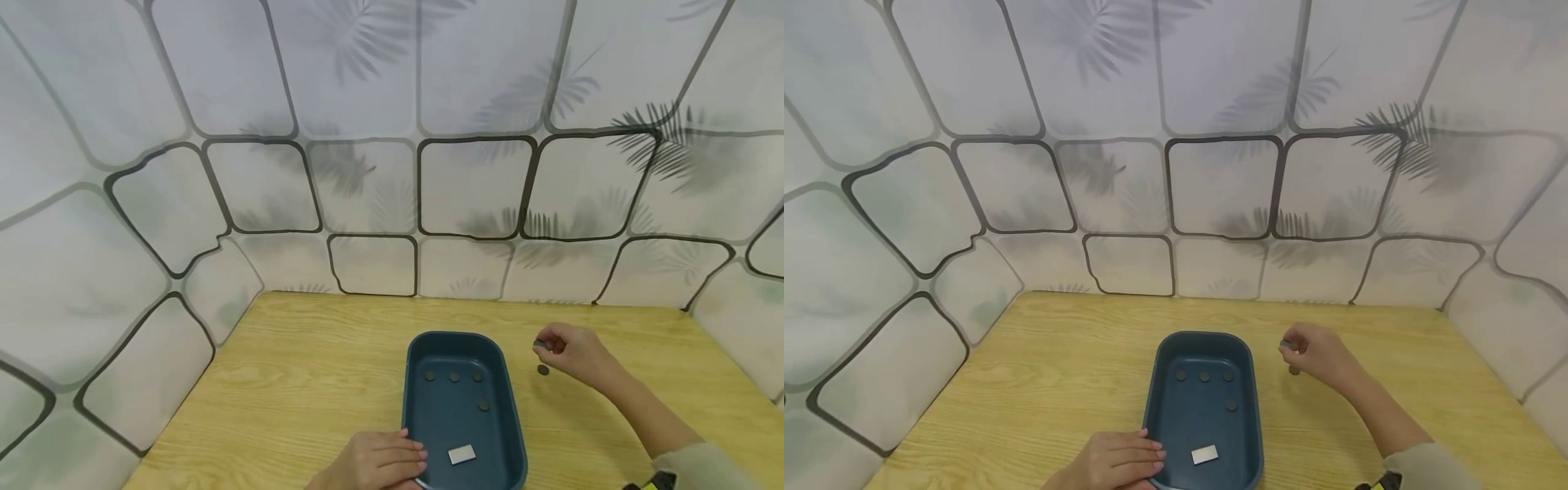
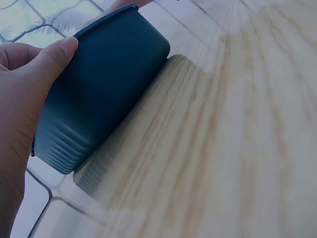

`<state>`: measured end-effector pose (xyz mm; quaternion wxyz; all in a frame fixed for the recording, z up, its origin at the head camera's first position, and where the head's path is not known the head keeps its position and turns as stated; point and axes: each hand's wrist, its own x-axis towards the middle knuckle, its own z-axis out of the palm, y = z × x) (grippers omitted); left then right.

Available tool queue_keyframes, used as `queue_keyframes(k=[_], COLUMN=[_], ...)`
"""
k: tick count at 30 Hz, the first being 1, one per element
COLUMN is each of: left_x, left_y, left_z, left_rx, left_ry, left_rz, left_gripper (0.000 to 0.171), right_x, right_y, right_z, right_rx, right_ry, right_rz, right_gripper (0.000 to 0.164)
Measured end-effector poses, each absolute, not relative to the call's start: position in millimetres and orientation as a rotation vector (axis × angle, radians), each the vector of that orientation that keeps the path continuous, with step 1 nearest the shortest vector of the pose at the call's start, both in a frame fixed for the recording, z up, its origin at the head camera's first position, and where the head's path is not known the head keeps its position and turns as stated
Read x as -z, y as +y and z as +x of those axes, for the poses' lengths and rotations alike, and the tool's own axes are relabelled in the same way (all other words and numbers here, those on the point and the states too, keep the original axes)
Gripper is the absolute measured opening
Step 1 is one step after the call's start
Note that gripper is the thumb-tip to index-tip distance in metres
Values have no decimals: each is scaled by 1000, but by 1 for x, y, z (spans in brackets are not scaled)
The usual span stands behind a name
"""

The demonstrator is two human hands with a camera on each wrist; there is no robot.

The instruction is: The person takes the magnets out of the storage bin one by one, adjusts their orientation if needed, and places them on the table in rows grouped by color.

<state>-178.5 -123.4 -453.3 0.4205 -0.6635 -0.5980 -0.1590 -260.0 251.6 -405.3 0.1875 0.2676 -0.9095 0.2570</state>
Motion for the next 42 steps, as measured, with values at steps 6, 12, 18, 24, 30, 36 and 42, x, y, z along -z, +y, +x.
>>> queue_keyframes(k=[6, 12, 18, 24, 30, 36, 42], left_x=[456, 459, 466, 470, 466, 467, 472], left_y=[-123, -124, -125, -126, -126, -126, -125], left_z=[-180, -181, -184, -184, -182, -179, -179], left_rx=[391, 386, 390, 387, 388, 423, 457], left_ry=[-1492, -1503, -1505, -1524, -1529, -1571, -1584], left_rz=[-1659, -1667, -1659, -1659, -1656, -1655, -1642], left_gripper=[20, 19, 19, 20, 19, 19, 21], right_x=[413, 423, 433, 445, 456, 467, 473], right_y=[270, 283, 292, 299, 304, 309, 310], right_z=[-264, -267, -269, -270, -271, -270, -267], right_rx=[-682, -668, -685, -652, -686, -694, -689], right_ry=[-2640, -2685, -2792, -2876, -2952, -2961, -2912], right_rz=[627, 525, 369, 316, 271, 241, 262], right_gripper=[7, 5, 14, 17, 18, 20, 17])
